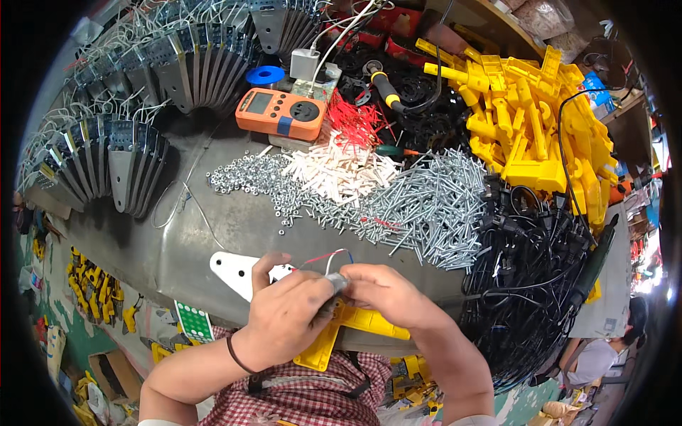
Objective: The person applies a sticker to a metal component, attaches a yellow plastic housing to it, and secures the housing using a power screwdriver.
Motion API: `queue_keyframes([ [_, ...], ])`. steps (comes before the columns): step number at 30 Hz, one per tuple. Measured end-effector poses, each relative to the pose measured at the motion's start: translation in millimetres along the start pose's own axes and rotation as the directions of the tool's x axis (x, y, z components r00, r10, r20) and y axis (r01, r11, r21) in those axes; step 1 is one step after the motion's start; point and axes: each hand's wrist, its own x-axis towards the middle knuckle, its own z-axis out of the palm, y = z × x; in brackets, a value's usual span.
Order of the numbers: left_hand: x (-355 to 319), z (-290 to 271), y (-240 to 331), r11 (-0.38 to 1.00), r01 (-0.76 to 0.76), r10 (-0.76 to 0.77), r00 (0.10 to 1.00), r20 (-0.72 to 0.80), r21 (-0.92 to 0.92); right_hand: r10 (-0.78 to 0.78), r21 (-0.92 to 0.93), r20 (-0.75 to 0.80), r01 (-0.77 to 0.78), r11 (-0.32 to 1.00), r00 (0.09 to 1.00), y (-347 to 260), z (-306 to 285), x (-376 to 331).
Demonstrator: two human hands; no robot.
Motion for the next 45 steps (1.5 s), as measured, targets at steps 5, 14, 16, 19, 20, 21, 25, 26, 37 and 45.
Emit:
queue_keyframes([
  [5,6.6,2.6,-8.6,0.951,0.163,-0.192,0.978,-0.085,-0.264,-0.266,-0.631,-0.307,0.014,0.776,0.914,-33.3,28.1,-14.7],
  [14,1.2,-39.7,-39.7,0.992,0.121,-0.120,0.992,0.027,-0.019,-0.353,-0.717,-0.150,0.145,0.682,0.923,-35.9,15.6,-12.4],
  [16,-3.1,-60.6,-68.2,0.986,0.059,-0.081,0.987,0.139,0.154,-0.229,-0.719,-0.216,0.004,0.695,0.949,-37.6,12.3,-12.7],
  [19,-5.0,-81.6,-110.9,0.916,-0.112,-0.013,0.951,0.307,0.385,-0.233,-0.680,-0.210,0.029,0.732,0.949,-36.0,13.8,-11.8],
  [20,-8.1,-86.9,-118.9,0.926,-0.092,-0.056,0.926,0.373,0.367,-0.237,-0.683,-0.211,0.031,0.730,0.948,-36.4,12.5,-10.1],
  [21,-5.2,-89.3,-118.9,0.929,-0.104,-0.039,0.928,0.371,0.356,-0.236,-0.683,-0.209,0.031,0.730,0.949,-38.0,11.1,-11.8],
  [25,0.7,-95.6,-132.0,0.942,-0.150,0.012,0.909,0.416,0.302,-0.416,-0.699,-0.290,0.106,0.707,0.862,-54.1,-6.5,1.6],
  [26,6.2,-92.4,-127.6,0.939,-0.108,0.005,0.954,0.300,0.326,-0.408,-0.601,-0.396,0.104,0.792,0.823,-47.9,-24.2,17.1],
  [37,43.5,-42.0,-47.1,0.996,-0.071,0.077,0.987,0.138,-0.049,-0.806,-0.746,-0.426,0.344,0.570,0.411,-85.7,-107.6,122.2],
  [45,64.2,-18.7,-38.9,0.989,-0.052,0.079,0.976,0.205,-0.135,-0.587,-0.404,-0.779,0.539,0.739,0.220,-74.3,-71.5,12.5],
])
